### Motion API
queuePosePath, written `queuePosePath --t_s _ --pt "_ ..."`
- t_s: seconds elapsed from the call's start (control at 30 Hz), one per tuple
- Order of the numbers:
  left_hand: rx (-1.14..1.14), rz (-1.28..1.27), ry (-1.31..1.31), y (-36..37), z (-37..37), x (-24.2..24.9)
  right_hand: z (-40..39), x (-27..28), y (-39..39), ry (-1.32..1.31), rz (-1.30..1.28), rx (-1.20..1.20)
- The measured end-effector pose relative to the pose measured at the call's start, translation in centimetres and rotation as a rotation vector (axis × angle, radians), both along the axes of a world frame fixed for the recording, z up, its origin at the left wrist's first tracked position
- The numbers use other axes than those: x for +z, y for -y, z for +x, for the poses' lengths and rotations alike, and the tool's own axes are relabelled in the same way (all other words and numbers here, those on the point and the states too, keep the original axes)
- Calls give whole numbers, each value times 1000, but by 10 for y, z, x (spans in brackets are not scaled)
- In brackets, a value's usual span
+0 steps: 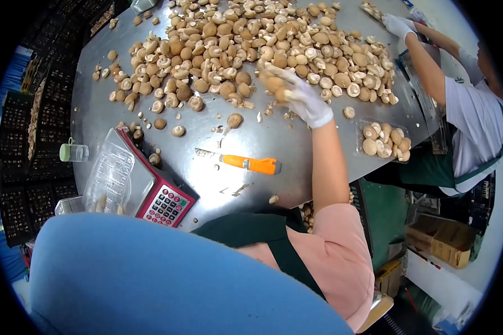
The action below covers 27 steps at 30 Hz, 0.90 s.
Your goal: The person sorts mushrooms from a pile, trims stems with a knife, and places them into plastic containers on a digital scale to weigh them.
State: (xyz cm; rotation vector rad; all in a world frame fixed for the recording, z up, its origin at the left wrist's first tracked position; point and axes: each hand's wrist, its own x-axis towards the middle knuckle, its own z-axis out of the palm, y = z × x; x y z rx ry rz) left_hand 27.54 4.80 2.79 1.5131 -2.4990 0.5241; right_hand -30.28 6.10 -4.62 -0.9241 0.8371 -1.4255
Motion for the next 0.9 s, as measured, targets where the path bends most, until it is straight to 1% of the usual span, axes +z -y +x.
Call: queuePosePath --t_s 0.03,0.07,0.13,0.17,0.2,0.27,0.3,0.33,0.4,0.43,0.47,0.5,0.53,0.57,0.6,0.63,0.67,0.73,0.8,0.87,0.9 --pt "-69 7 -100 4 -34 23 -6 -9 -14 85 -43 6" --pt "-137 14 -200 9 -68 43 -9 -19 -24 92 -44 12" --pt "-301 178 -269 23 -136 70 -11 -33 -40 452 -146 -80" --pt "-387 247 -281 36 -164 66 -1 -24 -44 565 -168 -116" --pt "-475 316 -294 51 -193 59 -7 -30 -46 569 -173 -114" --pt "-597 557 -363 80 -257 37 -23 -47 -50 617 54 -189" --pt "-598 588 -319 94 -288 18 -23 -45 -47 642 162 -247" --pt "-601 620 -276 106 -317 -4 -21 -46 -47 642 152 -256" --pt "-651 543 -178 120 -368 -39 -18 -50 -53 445 133 -463" --pt "-669 546 -176 125 -384 -59 -19 -41 -56 430 129 -522" --pt "-686 309 -67 129 -397 -80 -18 -37 -56 431 130 -538" --pt "-693 74 41 130 -405 -92 -15 -36 -55 404 113 -620" --pt "-702 84 45 128 -412 -83 -12 -34 -53 377 97 -698" --pt "-642 188 145 128 -419 -73 -9 -32 -51 306 98 -700" --pt "-577 293 247 128 -423 -68 -7 -29 -50 314 108 -705" --pt "-609 286 159 133 -421 -74 -5 -27 -49 252 102 -697" --pt "-608 296 168 133 -418 -76 -3 -25 -48 188 92 -686" --pt "-684 248 87 130 -412 -73 0 -18 -47 192 101 -706" --pt "-698 277 96 126 -410 -69 4 -13 -47 81 192 -783" --pt "-534 430 220 123 -418 -60 7 -10 -53 45 202 -747" --pt "-476 440 276 119 -422 -56 11 -4 -55 -139 226 -688"
